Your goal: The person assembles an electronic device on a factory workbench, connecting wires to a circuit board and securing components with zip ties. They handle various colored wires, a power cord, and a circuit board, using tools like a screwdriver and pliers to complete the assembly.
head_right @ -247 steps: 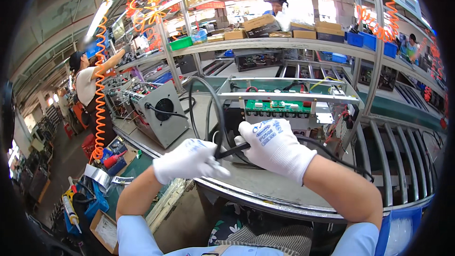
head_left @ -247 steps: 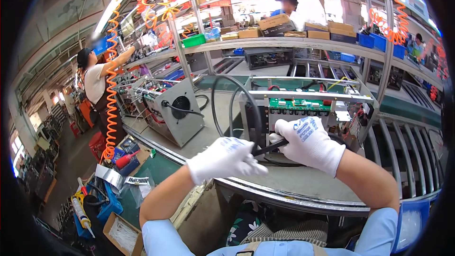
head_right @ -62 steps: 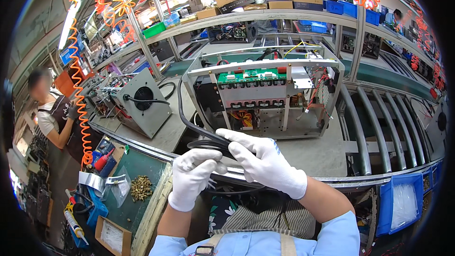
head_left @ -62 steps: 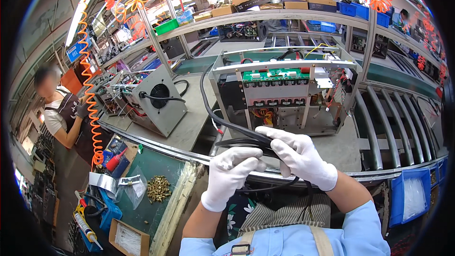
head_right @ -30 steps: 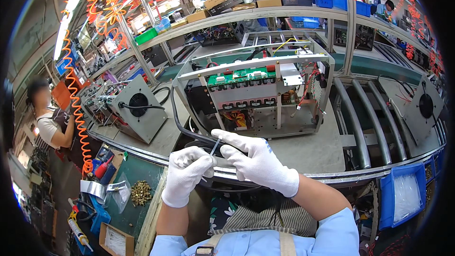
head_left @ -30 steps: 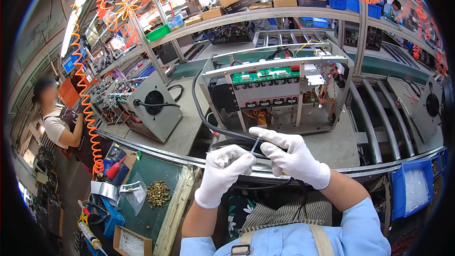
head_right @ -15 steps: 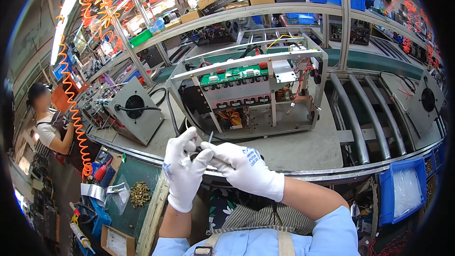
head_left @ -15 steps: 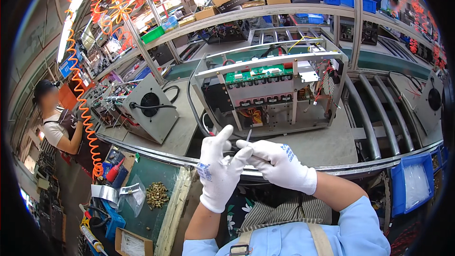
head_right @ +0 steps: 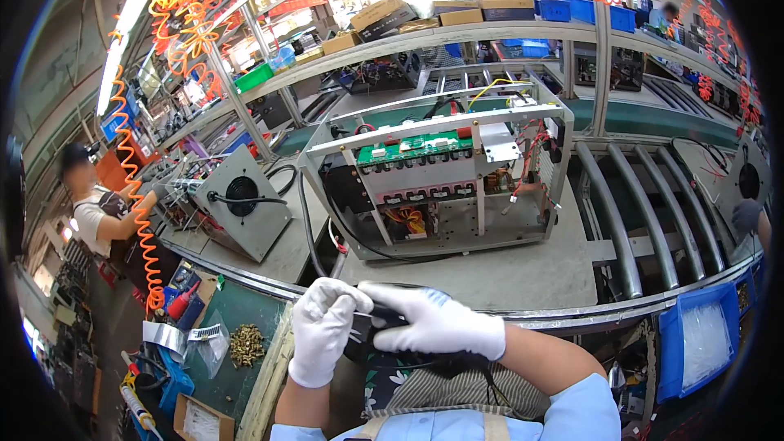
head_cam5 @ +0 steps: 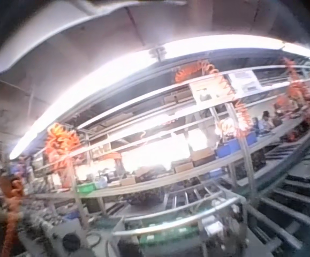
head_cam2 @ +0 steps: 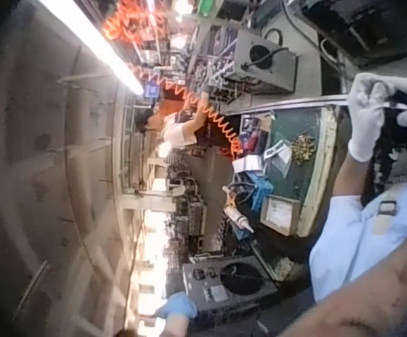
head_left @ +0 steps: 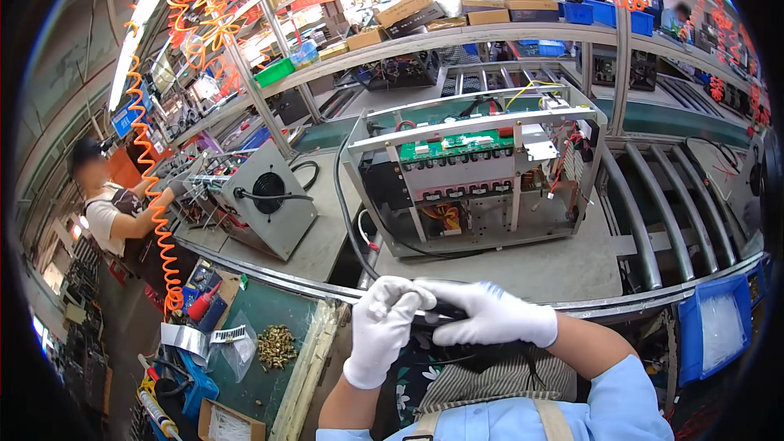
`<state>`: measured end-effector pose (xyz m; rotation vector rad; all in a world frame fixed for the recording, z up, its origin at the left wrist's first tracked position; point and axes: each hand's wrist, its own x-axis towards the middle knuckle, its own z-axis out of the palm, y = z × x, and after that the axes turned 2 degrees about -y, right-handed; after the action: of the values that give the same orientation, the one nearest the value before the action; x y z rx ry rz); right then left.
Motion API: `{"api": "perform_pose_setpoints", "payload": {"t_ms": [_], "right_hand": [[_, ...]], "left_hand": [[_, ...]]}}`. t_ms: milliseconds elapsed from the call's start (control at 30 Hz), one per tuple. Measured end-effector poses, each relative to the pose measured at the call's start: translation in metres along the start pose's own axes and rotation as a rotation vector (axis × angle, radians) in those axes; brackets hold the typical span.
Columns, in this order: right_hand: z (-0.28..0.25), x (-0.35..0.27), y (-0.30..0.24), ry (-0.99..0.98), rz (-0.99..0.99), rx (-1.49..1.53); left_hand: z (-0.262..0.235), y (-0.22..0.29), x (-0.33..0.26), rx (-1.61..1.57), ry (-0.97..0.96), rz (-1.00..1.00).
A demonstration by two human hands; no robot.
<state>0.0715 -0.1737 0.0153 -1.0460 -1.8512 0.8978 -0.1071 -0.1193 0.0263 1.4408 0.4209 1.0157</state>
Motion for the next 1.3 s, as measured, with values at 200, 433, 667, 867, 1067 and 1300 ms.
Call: {"api": "perform_pose_setpoints", "payload": {"t_ms": [200, 433, 667, 867, 1067, 1300], "right_hand": [[0.007, 0.01, 0.013, 0.337, 0.062, -0.175], [0.047, 0.027, -0.015, 0.159, -0.196, -0.186], [-0.051, -0.06, 0.044, 0.592, -0.177, -0.46], [-0.107, -0.196, 0.108, 1.153, 0.304, -0.21], [-0.128, -0.163, 0.13, 1.152, 0.334, -0.152], [-0.177, -0.123, 0.148, 1.04, 0.273, -0.544]], "left_hand": [[-0.008, -0.002, -0.012, -0.002, -0.008, 0.063], [-0.022, 0.011, -0.017, -0.161, 0.217, -0.14], [-0.072, 0.09, 0.003, 0.678, 0.223, -0.331], [-0.118, 0.189, 0.206, 2.487, 0.111, 0.054], [-0.031, 0.171, 0.355, 2.461, 0.17, 0.568], [0.033, 0.093, 0.289, 1.76, 0.074, 0.984]]}}
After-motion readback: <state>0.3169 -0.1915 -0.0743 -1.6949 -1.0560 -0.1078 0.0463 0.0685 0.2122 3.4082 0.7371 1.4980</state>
